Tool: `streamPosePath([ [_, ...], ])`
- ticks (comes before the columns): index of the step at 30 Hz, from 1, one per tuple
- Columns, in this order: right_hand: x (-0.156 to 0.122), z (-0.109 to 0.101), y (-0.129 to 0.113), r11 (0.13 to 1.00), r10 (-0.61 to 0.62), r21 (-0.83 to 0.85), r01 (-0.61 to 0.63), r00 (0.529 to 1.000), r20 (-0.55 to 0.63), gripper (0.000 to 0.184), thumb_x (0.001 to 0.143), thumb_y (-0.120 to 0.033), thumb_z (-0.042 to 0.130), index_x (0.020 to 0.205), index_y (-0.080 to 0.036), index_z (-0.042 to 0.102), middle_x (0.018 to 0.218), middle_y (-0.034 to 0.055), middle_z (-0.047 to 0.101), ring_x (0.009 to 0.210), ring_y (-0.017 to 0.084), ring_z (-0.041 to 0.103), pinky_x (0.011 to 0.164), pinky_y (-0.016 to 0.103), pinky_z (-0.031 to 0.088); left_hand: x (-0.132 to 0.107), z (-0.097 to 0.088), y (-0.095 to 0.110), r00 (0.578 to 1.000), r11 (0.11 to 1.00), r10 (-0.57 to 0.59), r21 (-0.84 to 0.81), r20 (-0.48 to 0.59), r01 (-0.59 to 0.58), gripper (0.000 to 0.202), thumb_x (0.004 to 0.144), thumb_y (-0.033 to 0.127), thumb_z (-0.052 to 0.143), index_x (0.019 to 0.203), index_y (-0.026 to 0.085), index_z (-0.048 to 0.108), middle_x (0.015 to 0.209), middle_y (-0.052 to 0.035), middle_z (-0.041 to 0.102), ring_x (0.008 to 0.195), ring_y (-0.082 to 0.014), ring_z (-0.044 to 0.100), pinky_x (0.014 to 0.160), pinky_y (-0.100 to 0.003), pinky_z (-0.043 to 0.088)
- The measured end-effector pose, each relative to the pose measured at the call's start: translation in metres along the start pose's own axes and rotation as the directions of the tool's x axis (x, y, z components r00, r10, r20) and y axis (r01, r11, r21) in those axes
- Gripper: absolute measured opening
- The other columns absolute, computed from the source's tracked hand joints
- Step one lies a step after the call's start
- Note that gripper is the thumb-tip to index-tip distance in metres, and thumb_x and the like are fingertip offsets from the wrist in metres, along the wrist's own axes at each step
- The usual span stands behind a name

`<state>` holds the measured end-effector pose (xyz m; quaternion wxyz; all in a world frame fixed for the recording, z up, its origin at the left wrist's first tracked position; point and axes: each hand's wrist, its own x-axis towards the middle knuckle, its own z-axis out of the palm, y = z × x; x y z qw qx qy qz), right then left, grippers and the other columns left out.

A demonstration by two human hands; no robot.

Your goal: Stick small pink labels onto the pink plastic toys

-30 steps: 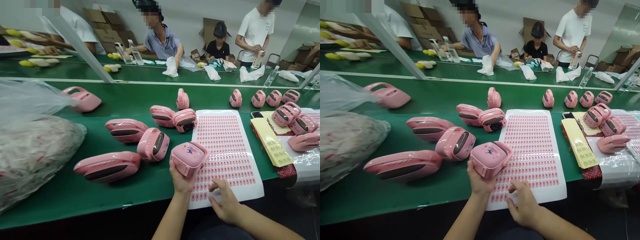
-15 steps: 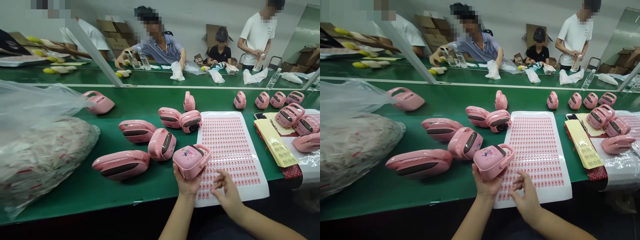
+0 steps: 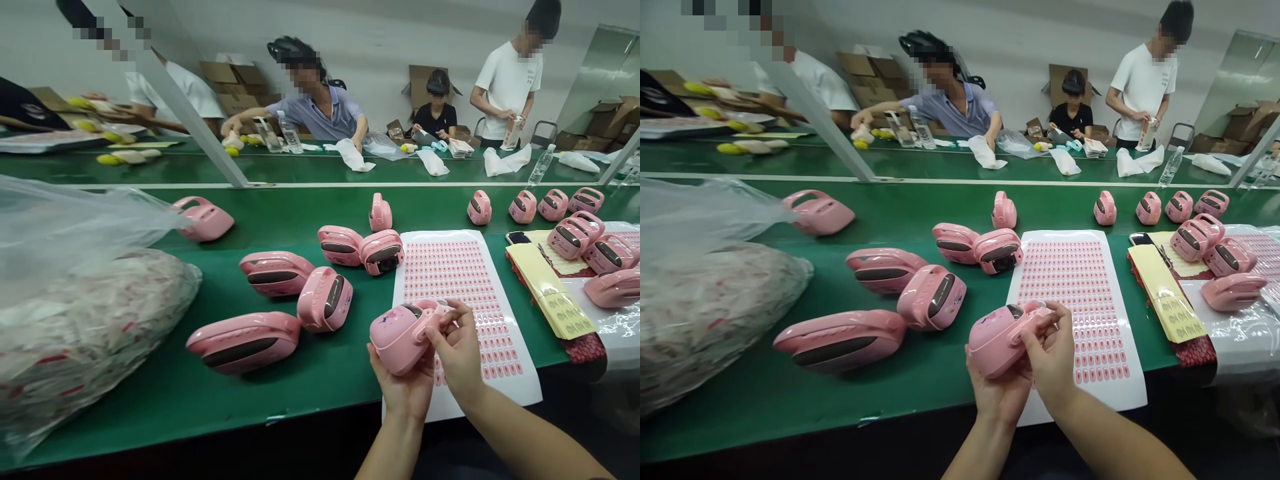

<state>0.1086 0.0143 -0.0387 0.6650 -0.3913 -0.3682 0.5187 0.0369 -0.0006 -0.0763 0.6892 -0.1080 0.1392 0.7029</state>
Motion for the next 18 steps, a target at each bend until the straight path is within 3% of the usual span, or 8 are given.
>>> streamPosePath([
  [5,0.000,-0.001,0.003,0.998,-0.060,-0.026,0.060,0.998,0.006,0.038,0.073,-0.025,0.069,0.103,-0.025,0.046,0.073,-0.0064,0.050,0.065,0.011,0.063,0.068,0.027,0.057,-0.003,0.006,-0.006,0.999,0.999,0.006,-0.040,-0.043,-0.008,0.069,0.086,0.050,0.042,0.140,0.008,0.032,0.096,-0.0191,0.070,0.075,-0.0253,0.070,0.066,-0.032,0.057],
  [13,-0.001,-0.002,0.008,0.977,-0.159,-0.140,0.161,0.987,0.028,0.033,0.078,-0.026,0.063,0.105,-0.025,0.044,0.072,-0.0056,0.051,0.063,0.012,0.063,0.066,0.028,0.056,-0.007,0.016,-0.009,0.987,0.998,0.052,-0.021,-0.154,-0.056,0.058,0.088,0.049,0.035,0.130,0.012,0.050,0.085,-0.0160,0.073,0.068,-0.0238,0.071,0.059,-0.030,0.058],
  [18,-0.001,0.000,0.008,0.964,-0.206,-0.162,0.211,0.977,0.047,0.030,0.080,-0.022,0.060,0.105,-0.025,0.044,0.073,-0.0052,0.051,0.064,0.011,0.062,0.067,0.028,0.056,-0.008,0.018,-0.009,0.985,0.997,0.063,-0.031,-0.158,-0.069,0.053,0.088,0.048,0.035,0.120,0.013,0.058,0.078,-0.0132,0.073,0.064,-0.0224,0.070,0.059,-0.029,0.058],
])
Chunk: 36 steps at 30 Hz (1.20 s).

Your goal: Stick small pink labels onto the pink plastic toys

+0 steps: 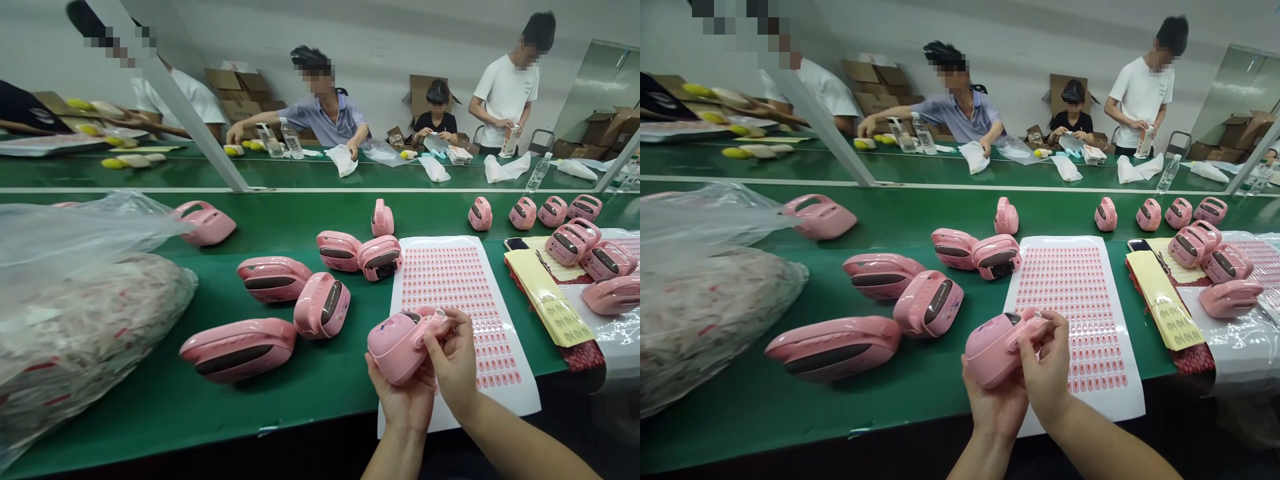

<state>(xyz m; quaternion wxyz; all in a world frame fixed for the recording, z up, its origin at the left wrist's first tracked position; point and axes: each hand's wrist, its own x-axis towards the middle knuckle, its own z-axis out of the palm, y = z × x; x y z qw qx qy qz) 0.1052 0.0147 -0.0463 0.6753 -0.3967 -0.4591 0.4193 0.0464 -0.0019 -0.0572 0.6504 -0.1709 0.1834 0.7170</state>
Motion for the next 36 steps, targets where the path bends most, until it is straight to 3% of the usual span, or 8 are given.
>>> streamPosePath([
  [12,0.003,-0.002,-0.003,0.930,-0.282,-0.215,0.299,0.954,0.106,0.034,0.085,-0.013,0.050,0.116,-0.026,0.043,0.075,-0.0028,0.052,0.066,0.013,0.062,0.067,0.029,0.057,-0.002,-0.001,0.000,1.000,1.000,0.002,-0.026,0.029,-0.001,0.066,0.085,0.048,0.041,0.137,0.009,0.037,0.088,-0.0172,0.072,0.069,-0.0246,0.070,0.061,-0.032,0.058],
  [14,0.004,-0.005,-0.002,0.823,-0.450,-0.309,0.477,0.879,0.157,0.039,0.085,-0.010,0.049,0.121,-0.025,0.043,0.078,-0.0002,0.057,0.069,0.015,0.062,0.062,0.028,0.056,0.000,-0.004,0.002,0.997,0.999,-0.022,-0.028,0.069,0.024,0.069,0.083,0.048,0.044,0.138,0.008,0.034,0.092,-0.0181,0.071,0.073,-0.0254,0.070,0.066,-0.033,0.057],
  [17,0.008,-0.014,0.000,0.538,-0.690,-0.383,0.751,0.653,0.311,0.051,0.085,-0.004,0.049,0.132,-0.022,0.037,0.090,0.0060,0.065,0.078,0.017,0.065,0.063,0.029,0.056,0.002,-0.007,0.008,0.971,0.993,-0.115,-0.015,0.209,0.120,0.070,0.079,0.045,0.049,0.139,0.011,0.034,0.097,-0.0165,0.069,0.081,-0.0253,0.069,0.076,-0.034,0.056],
  [20,0.014,-0.024,0.000,0.357,-0.741,-0.354,0.864,0.493,0.457,0.058,0.086,-0.001,0.044,0.140,-0.014,0.028,0.105,0.0126,0.067,0.095,0.019,0.065,0.073,0.033,0.055,0.002,-0.008,0.016,0.934,0.986,-0.158,-0.002,0.321,0.167,0.067,0.080,0.042,0.050,0.138,0.013,0.034,0.104,-0.0151,0.068,0.087,-0.0249,0.068,0.079,-0.034,0.055],
  [22,0.018,-0.027,-0.002,0.407,-0.706,-0.379,0.831,0.550,0.446,0.058,0.087,-0.004,0.043,0.141,-0.014,0.026,0.117,0.0152,0.062,0.107,0.022,0.061,0.082,0.038,0.054,0.002,-0.007,0.018,0.933,0.991,-0.129,0.001,0.336,0.137,0.062,0.081,0.040,0.048,0.137,0.016,0.036,0.108,-0.0147,0.067,0.089,-0.0248,0.068,0.078,-0.034,0.056],
  [27,0.017,-0.017,-0.004,0.829,-0.300,-0.385,0.406,0.904,0.305,0.061,0.089,-0.026,0.051,0.142,-0.020,0.022,0.137,0.0181,0.042,0.126,0.029,0.047,0.099,0.052,0.043,0.000,-0.013,0.018,0.939,0.989,-0.143,0.021,0.313,0.144,0.053,0.081,0.040,0.050,0.129,0.017,0.045,0.102,-0.0121,0.069,0.084,-0.0225,0.069,0.078,-0.033,0.056],
  [32,-0.003,-0.031,0.020,0.943,-0.022,-0.307,0.130,0.942,0.334,0.064,0.089,-0.027,0.052,0.143,-0.024,0.018,0.142,0.0181,0.038,0.127,0.027,0.046,0.101,0.051,0.041,0.003,-0.023,0.035,0.945,0.996,-0.062,0.074,0.322,0.040,0.055,0.073,0.045,0.059,0.121,0.020,0.052,0.106,-0.0133,0.069,0.089,-0.0289,0.068,0.072,-0.036,0.058],
  [36,-0.039,-0.063,0.048,0.905,-0.045,-0.351,0.241,0.874,0.484,0.065,0.085,-0.022,0.058,0.142,-0.027,0.027,0.123,0.0144,0.056,0.105,0.027,0.062,0.089,0.049,0.052,0.009,-0.022,0.056,0.925,0.982,0.134,0.076,0.355,-0.171,0.060,0.072,0.056,0.057,0.122,0.024,0.053,0.104,-0.0109,0.069,0.092,-0.0304,0.067,0.064,-0.035,0.059],
])
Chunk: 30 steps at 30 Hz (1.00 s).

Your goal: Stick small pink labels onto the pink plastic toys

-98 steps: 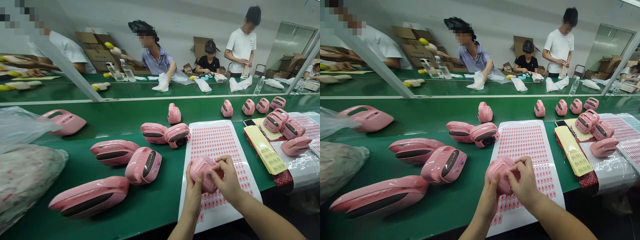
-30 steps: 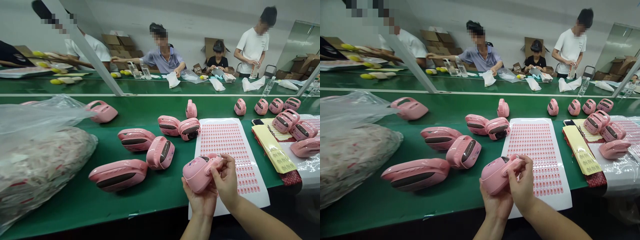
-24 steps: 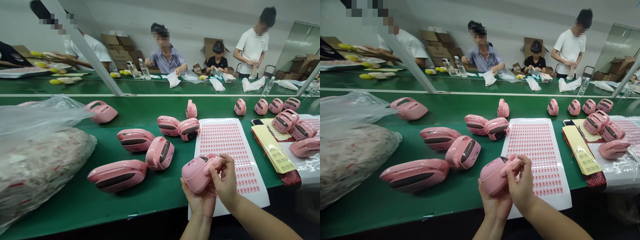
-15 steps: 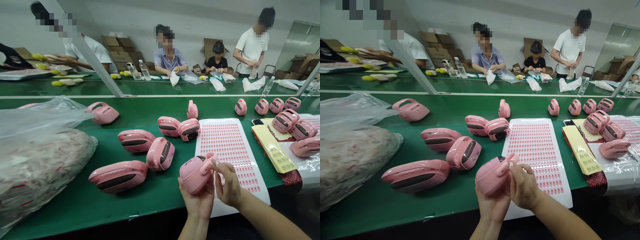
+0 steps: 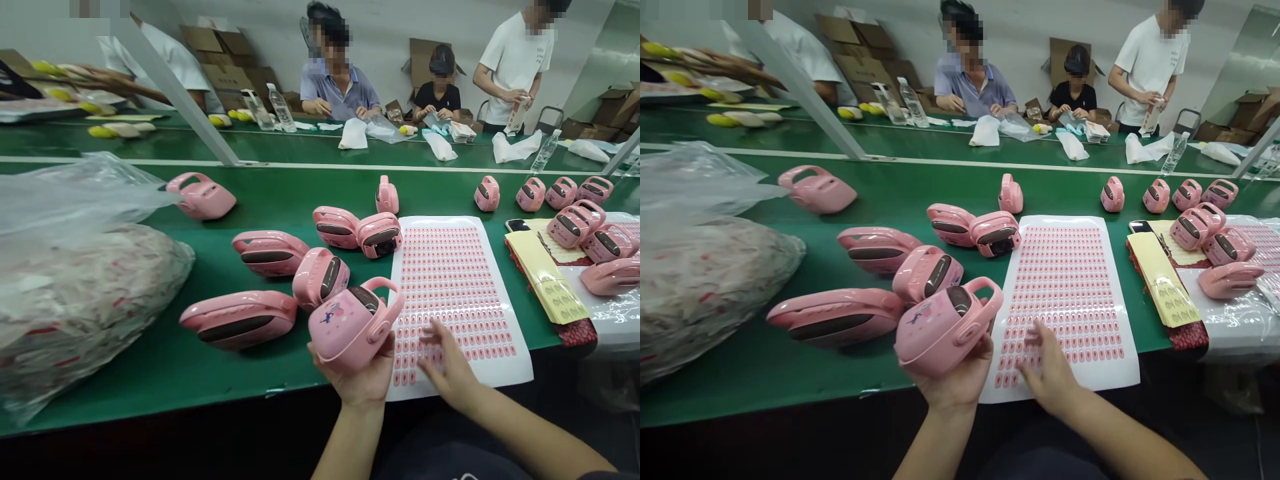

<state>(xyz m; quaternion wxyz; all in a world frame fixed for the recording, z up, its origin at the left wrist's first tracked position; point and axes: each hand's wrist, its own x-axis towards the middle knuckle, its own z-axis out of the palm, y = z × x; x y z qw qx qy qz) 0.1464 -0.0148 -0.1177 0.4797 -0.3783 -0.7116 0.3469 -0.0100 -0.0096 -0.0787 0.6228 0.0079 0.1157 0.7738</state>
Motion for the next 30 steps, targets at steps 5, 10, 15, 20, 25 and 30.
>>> streamPosePath([
  [5,-0.028,0.014,0.013,0.921,-0.276,-0.251,0.297,0.954,0.116,0.063,0.088,-0.010,0.043,0.145,-0.028,0.024,0.104,0.0123,0.066,0.093,0.027,0.065,0.080,0.050,0.056,0.009,-0.009,-0.001,0.992,0.986,0.115,0.125,-0.056,-0.107,0.062,0.072,0.061,0.055,0.123,0.024,0.054,0.103,-0.0106,0.070,0.083,-0.0286,0.067,0.057,-0.038,0.059],
  [10,-0.029,0.027,0.016,0.850,-0.401,-0.329,0.413,0.910,0.107,0.062,0.090,-0.007,0.031,0.147,-0.028,0.017,0.094,0.0102,0.066,0.080,0.023,0.066,0.070,0.041,0.059,0.012,-0.032,-0.014,0.987,0.976,0.119,0.195,-0.107,-0.097,0.055,0.070,0.055,0.064,0.115,0.025,0.059,0.099,-0.0080,0.071,0.082,-0.0288,0.067,0.058,-0.040,0.058],
  [15,-0.024,0.022,-0.001,0.992,-0.126,0.015,0.127,0.990,-0.067,0.045,0.089,-0.016,0.045,0.132,-0.030,0.040,0.089,0.0053,0.064,0.068,0.018,0.065,0.065,0.035,0.059,0.009,-0.035,-0.007,0.983,0.899,0.182,0.405,0.005,-0.168,0.057,0.057,0.045,0.078,0.109,0.027,0.063,0.105,-0.0049,0.070,0.092,-0.0284,0.065,0.065,-0.037,0.058],
  [20,0.035,-0.026,-0.047,0.910,0.223,0.391,-0.140,0.959,-0.175,0.047,0.077,-0.024,0.066,0.119,-0.028,0.044,0.088,-0.0004,0.057,0.065,0.012,0.064,0.065,0.031,0.057,-0.002,-0.024,0.013,0.964,0.705,0.155,0.659,0.216,-0.261,0.092,0.026,-0.008,0.079,0.111,0.025,0.065,0.118,-0.0065,0.065,0.106,-0.0290,0.061,0.083,-0.034,0.054],
  [25,0.070,-0.055,-0.079,0.877,0.235,0.392,-0.278,0.960,0.154,0.050,0.071,-0.017,0.066,0.116,-0.026,0.047,0.090,-0.0019,0.055,0.063,0.010,0.062,0.064,0.029,0.053,-0.013,-0.004,0.017,0.904,0.351,-0.177,0.882,0.391,-0.313,0.093,0.031,-0.008,0.078,0.117,0.025,0.064,0.122,-0.0134,0.064,0.107,-0.0336,0.061,0.093,-0.044,0.047],
  [30,0.065,-0.052,-0.080,0.895,0.262,0.312,-0.319,0.942,0.212,0.054,0.069,-0.009,0.061,0.118,-0.026,0.047,0.088,-0.0028,0.054,0.064,0.009,0.061,0.066,0.029,0.052,-0.016,0.006,0.009,0.947,0.421,-0.175,0.890,0.269,-0.174,0.088,0.025,-0.013,0.075,0.106,0.021,0.070,0.117,-0.0161,0.065,0.108,-0.0365,0.060,0.098,-0.048,0.040],
])
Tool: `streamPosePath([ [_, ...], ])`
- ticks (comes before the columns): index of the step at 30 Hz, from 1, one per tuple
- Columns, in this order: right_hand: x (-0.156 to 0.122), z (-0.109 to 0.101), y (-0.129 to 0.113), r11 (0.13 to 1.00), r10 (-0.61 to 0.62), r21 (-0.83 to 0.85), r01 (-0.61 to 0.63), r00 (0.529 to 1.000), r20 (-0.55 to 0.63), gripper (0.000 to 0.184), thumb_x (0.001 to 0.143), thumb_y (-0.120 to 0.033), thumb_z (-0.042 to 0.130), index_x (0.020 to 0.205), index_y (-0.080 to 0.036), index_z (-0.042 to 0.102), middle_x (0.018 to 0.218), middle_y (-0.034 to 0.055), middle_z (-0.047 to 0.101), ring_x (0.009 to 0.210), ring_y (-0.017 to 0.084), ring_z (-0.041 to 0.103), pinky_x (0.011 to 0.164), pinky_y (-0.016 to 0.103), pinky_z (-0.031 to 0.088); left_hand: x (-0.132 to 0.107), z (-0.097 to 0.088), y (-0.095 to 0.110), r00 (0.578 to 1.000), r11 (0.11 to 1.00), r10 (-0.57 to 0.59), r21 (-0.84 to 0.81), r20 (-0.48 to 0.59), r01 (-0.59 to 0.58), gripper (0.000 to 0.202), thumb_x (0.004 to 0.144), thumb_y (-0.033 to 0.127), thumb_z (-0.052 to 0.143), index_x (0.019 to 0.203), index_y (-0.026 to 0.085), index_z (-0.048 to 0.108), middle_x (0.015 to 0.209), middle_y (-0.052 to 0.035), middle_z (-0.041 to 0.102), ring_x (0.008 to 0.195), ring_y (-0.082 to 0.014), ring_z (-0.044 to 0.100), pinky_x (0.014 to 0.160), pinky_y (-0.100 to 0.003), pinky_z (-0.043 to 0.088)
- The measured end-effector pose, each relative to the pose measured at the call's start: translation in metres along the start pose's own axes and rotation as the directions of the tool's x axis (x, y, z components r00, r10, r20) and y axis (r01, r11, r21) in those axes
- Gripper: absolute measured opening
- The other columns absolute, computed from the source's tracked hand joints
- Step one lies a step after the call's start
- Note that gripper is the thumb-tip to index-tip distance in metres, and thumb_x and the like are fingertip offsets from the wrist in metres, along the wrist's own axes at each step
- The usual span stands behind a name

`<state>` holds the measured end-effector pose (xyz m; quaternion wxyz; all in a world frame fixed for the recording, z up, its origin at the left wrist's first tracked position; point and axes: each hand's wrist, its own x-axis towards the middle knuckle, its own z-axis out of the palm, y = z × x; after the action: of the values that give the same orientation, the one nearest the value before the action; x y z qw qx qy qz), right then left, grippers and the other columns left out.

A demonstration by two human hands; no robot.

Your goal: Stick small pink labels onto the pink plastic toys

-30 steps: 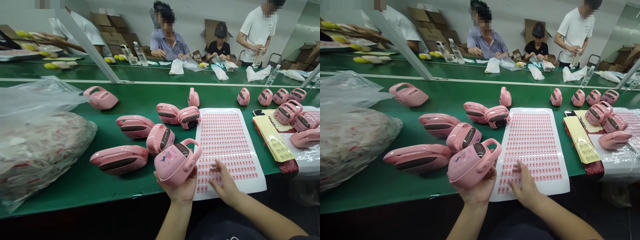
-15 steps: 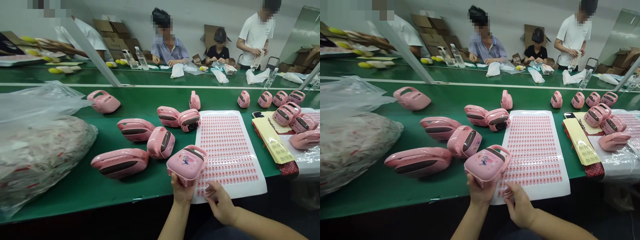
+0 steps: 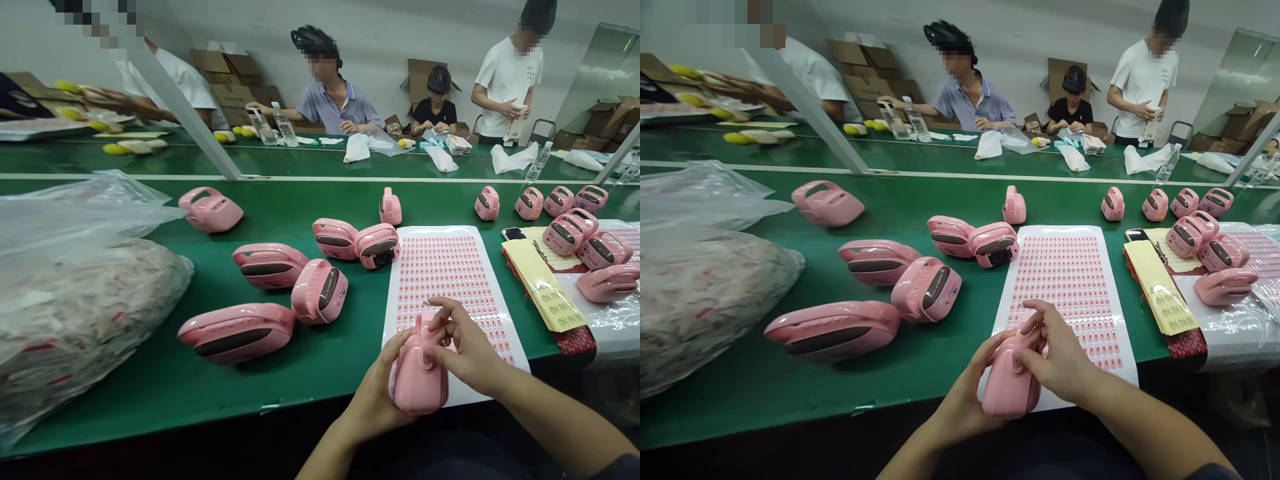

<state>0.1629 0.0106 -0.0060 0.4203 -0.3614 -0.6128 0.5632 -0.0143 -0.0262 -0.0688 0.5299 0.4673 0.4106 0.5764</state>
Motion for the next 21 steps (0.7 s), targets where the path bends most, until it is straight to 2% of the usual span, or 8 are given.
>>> streamPosePath([
  [3,-0.002,0.002,0.003,1.000,-0.007,0.002,0.007,1.000,-0.018,0.052,0.069,-0.010,0.062,0.116,-0.026,0.049,0.085,-0.0036,0.054,0.063,0.010,0.061,0.064,0.029,0.052,0.000,0.001,-0.002,0.995,0.972,-0.084,-0.223,-0.059,0.069,0.083,0.022,-0.014,0.074,0.099,0.017,0.072,0.112,-0.0187,0.067,0.111,-0.0387,0.058,0.097,-0.047,0.041],
  [5,-0.003,0.004,0.006,0.999,-0.018,0.049,0.020,0.999,-0.046,0.048,0.070,-0.013,0.062,0.114,-0.026,0.049,0.083,-0.0043,0.053,0.060,0.010,0.062,0.062,0.028,0.053,0.000,0.002,-0.003,0.991,0.959,-0.105,-0.274,-0.086,0.078,0.083,0.021,-0.015,0.074,0.098,0.015,0.071,0.112,-0.0205,0.066,0.112,-0.0396,0.056,0.097,-0.045,0.042],
  [9,-0.008,0.010,0.013,0.993,-0.045,0.100,0.059,0.990,-0.133,0.041,0.074,-0.020,0.062,0.113,-0.026,0.049,0.080,-0.0043,0.050,0.059,0.010,0.062,0.060,0.028,0.054,0.000,0.004,0.001,0.997,0.993,-0.047,-0.113,-0.065,0.040,0.086,0.022,-0.014,0.075,0.102,0.016,0.071,0.116,-0.0189,0.065,0.112,-0.0384,0.057,0.100,-0.047,0.038],
  [14,-0.012,0.006,0.017,0.994,-0.106,-0.043,0.101,0.988,-0.114,0.042,0.075,-0.016,0.059,0.115,-0.025,0.050,0.080,-0.0027,0.054,0.062,0.011,0.060,0.059,0.027,0.051,-0.001,0.006,0.002,0.996,0.992,0.079,0.098,0.031,-0.082,0.091,0.026,-0.010,0.078,0.110,0.025,0.068,0.119,-0.0141,0.065,0.110,-0.0358,0.059,0.099,-0.048,0.039],
  [18,-0.011,0.002,0.018,0.981,-0.147,-0.135,0.139,0.987,-0.058,0.047,0.077,-0.011,0.054,0.121,-0.026,0.045,0.083,-0.0021,0.055,0.060,0.010,0.062,0.058,0.026,0.052,-0.003,0.007,-0.002,0.999,0.993,0.051,0.103,0.003,-0.051,0.090,0.027,-0.009,0.079,0.110,0.025,0.068,0.118,-0.0146,0.065,0.107,-0.0362,0.060,0.099,-0.049,0.039],
  [21,-0.013,0.004,0.022,0.911,-0.326,-0.291,0.292,0.942,-0.074,0.051,0.080,-0.009,0.052,0.126,-0.029,0.042,0.086,-0.0001,0.058,0.066,0.013,0.063,0.060,0.028,0.055,-0.003,0.008,-0.002,0.998,0.994,0.053,0.092,-0.016,-0.051,0.089,0.028,-0.007,0.079,0.110,0.026,0.068,0.118,-0.0147,0.065,0.106,-0.0372,0.061,0.097,-0.052,0.039],
])
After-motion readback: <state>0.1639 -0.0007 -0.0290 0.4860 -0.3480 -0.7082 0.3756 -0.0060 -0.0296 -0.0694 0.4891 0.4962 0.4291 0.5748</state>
